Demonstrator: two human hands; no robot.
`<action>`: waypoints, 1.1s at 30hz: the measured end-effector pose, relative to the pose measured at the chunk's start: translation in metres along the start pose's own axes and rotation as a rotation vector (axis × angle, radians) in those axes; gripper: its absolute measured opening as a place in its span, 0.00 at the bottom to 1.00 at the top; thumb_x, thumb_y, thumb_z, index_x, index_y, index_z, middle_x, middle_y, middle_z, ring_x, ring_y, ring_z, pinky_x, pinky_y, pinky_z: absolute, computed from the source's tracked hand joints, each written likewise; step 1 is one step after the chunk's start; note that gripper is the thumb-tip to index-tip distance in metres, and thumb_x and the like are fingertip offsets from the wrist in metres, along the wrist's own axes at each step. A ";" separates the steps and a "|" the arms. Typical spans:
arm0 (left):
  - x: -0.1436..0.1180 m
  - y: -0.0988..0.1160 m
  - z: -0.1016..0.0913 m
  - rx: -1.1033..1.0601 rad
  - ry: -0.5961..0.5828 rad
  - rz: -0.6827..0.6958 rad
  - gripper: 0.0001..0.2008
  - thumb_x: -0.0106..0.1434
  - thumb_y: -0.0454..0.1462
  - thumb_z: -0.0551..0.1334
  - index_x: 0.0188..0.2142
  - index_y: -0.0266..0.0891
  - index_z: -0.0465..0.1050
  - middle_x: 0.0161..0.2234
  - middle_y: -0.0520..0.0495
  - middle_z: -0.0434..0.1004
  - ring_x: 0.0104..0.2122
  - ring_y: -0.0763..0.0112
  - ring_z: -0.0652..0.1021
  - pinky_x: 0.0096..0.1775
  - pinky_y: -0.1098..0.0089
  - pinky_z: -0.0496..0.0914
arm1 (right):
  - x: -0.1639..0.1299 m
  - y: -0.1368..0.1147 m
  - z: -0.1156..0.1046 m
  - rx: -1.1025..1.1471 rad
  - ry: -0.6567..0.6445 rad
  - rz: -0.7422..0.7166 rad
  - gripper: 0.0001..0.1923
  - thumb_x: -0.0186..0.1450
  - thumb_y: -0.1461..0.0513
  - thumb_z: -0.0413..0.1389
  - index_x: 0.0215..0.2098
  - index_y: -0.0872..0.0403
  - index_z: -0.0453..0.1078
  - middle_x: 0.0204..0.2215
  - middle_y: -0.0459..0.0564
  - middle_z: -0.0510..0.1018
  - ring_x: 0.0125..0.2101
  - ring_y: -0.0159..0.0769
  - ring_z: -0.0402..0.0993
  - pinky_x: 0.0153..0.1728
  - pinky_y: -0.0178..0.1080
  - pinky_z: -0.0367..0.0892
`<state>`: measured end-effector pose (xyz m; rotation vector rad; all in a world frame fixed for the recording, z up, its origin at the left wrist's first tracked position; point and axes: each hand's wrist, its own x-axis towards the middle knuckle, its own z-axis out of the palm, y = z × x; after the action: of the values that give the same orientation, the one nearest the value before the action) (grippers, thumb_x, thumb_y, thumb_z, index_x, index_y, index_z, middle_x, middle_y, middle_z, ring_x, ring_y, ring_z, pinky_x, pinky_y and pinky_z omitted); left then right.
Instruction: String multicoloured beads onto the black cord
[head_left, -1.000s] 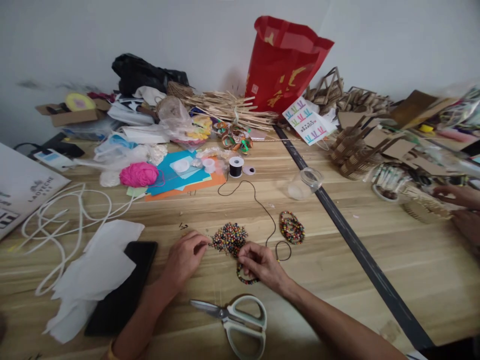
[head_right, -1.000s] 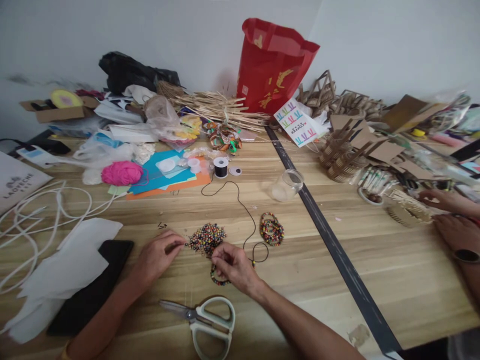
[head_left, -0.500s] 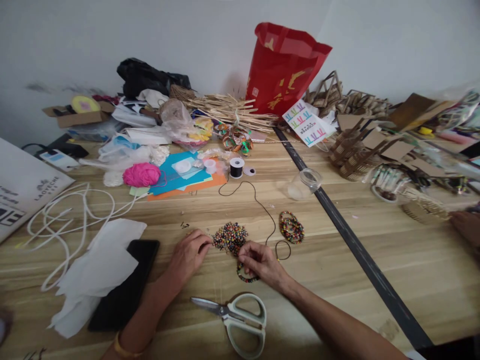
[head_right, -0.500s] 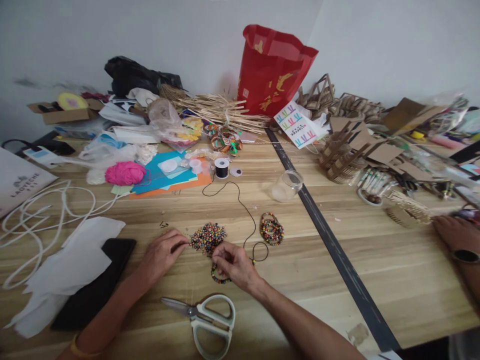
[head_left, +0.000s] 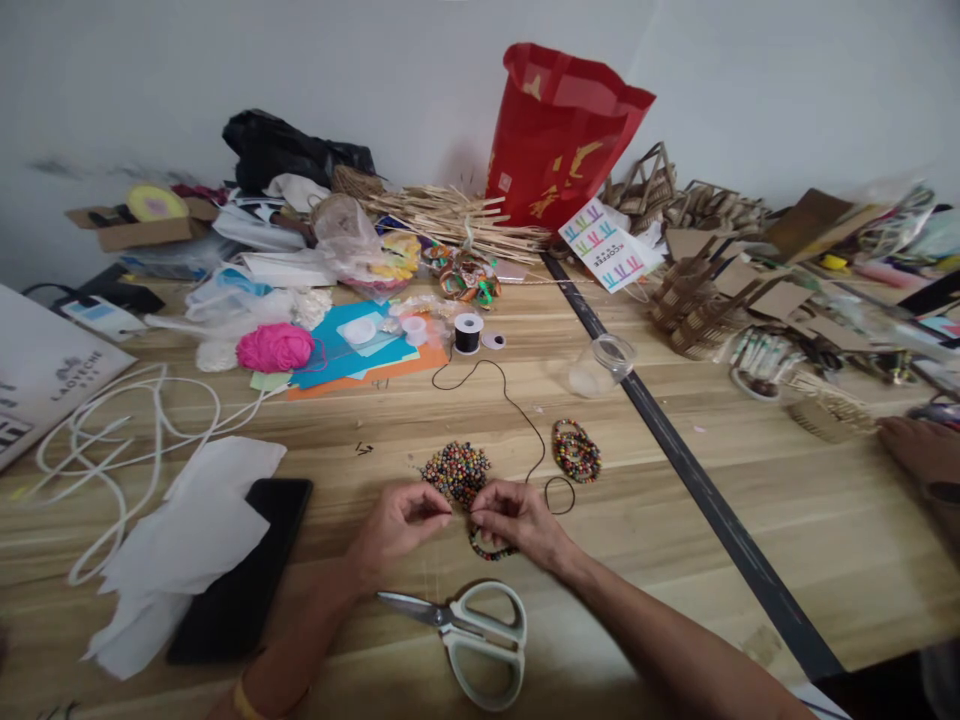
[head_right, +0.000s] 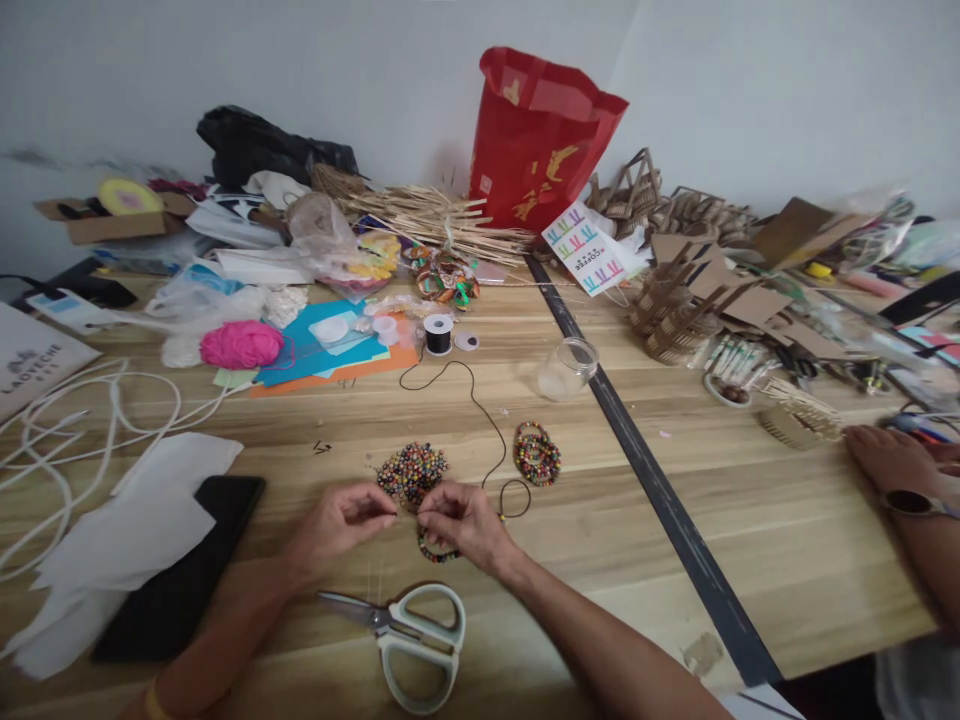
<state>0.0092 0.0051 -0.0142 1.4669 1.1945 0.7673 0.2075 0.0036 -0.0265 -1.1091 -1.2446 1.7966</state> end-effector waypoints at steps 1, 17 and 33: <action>-0.001 0.001 0.003 -0.003 -0.025 -0.011 0.02 0.50 0.34 0.63 0.25 0.36 0.73 0.24 0.49 0.79 0.25 0.71 0.76 0.27 0.74 0.70 | 0.000 0.001 0.000 -0.004 -0.006 -0.006 0.20 0.50 0.50 0.65 0.26 0.57 0.67 0.16 0.41 0.70 0.15 0.23 0.64 0.17 0.27 0.61; -0.001 0.002 0.005 -0.105 -0.105 -0.055 0.02 0.50 0.33 0.64 0.26 0.35 0.74 0.24 0.49 0.77 0.26 0.70 0.76 0.30 0.72 0.69 | -0.003 0.009 -0.002 -0.351 -0.077 -0.180 0.05 0.59 0.63 0.56 0.27 0.58 0.68 0.20 0.43 0.68 0.21 0.26 0.60 0.23 0.29 0.55; 0.000 0.001 0.005 -0.137 -0.133 -0.084 0.04 0.50 0.34 0.65 0.26 0.34 0.74 0.25 0.49 0.76 0.27 0.71 0.74 0.33 0.71 0.68 | -0.003 0.006 0.000 -0.351 -0.076 -0.174 0.07 0.58 0.62 0.58 0.26 0.58 0.68 0.19 0.43 0.67 0.21 0.26 0.60 0.21 0.28 0.55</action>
<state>0.0142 0.0031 -0.0142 1.3257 1.0747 0.6705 0.2087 -0.0012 -0.0309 -1.0858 -1.6947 1.5393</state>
